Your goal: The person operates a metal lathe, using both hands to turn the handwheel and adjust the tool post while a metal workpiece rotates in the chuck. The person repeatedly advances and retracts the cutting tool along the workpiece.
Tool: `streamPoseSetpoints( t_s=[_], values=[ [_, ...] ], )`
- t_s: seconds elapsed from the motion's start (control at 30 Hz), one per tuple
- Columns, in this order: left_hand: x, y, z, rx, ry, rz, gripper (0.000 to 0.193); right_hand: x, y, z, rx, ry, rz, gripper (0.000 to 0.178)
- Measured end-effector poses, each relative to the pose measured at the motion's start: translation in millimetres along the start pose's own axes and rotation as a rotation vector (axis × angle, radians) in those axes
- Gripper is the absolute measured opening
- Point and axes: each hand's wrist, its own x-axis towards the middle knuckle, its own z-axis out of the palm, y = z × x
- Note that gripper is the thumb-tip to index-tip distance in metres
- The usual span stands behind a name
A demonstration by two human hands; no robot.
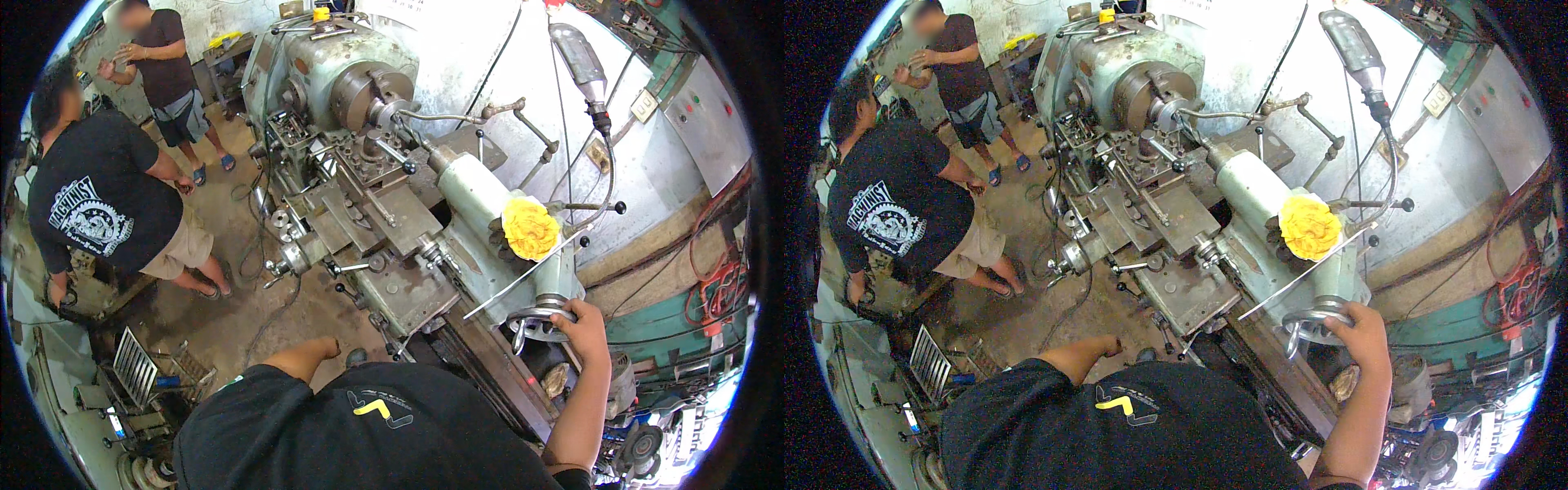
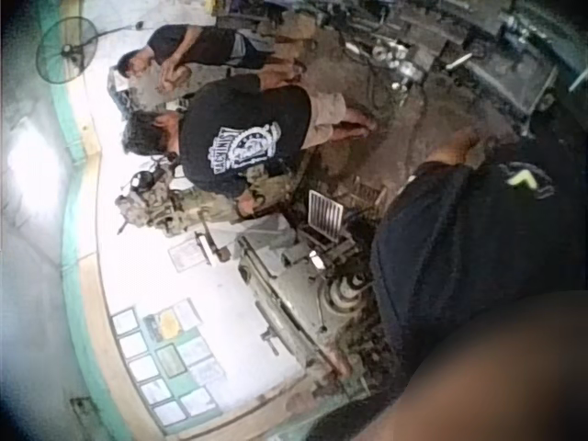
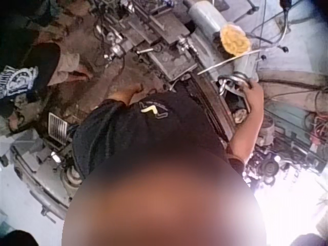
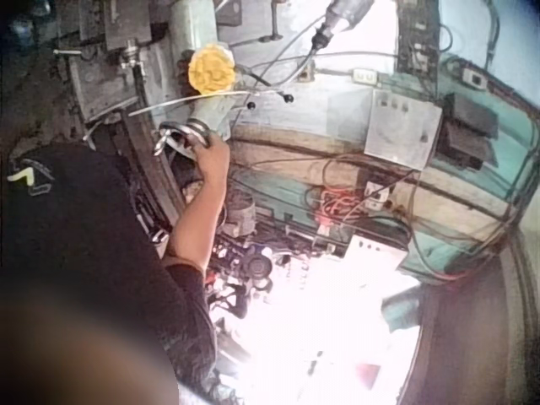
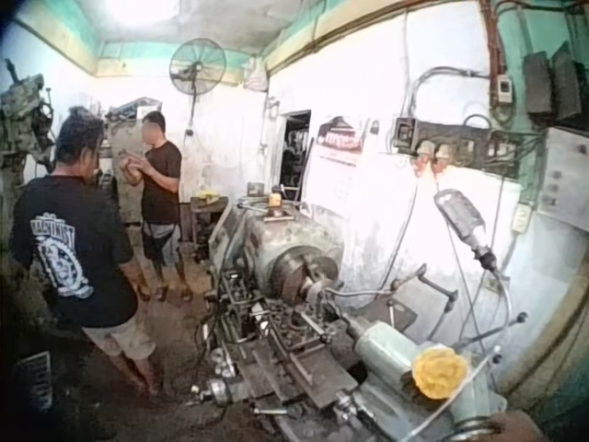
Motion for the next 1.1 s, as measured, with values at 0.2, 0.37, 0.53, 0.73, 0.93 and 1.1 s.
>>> streamPoseSetpoints(
  t_s=[0.2,0.37,0.53,0.73,0.93,1.1],
  values=[
    [-15,-8,0,0.069,0.03,0.092,0.04,7,-9,11,-0.246,0.019,0.089,0.054],
    [4,-18,2,0.093,0.12,0.203,0.04,8,-19,11,-0.312,0.012,0.124,0.056],
    [20,-20,-2,0.07,0.107,0.174,0.04,8,-31,23,-0.416,0.037,0.087,0.056],
    [43,-40,-3,0.161,0.113,0.314,0.039,9,-49,31,-0.503,0.031,0.1,0.054],
    [29,-50,-13,0.261,0.053,0.198,0.036,11,-55,31,-0.535,0.01,0.15,0.052],
    [26,-63,-11,0.203,0.068,0.181,0.034,12,-58,31,-0.536,-0.008,0.152,0.051]
  ],
)
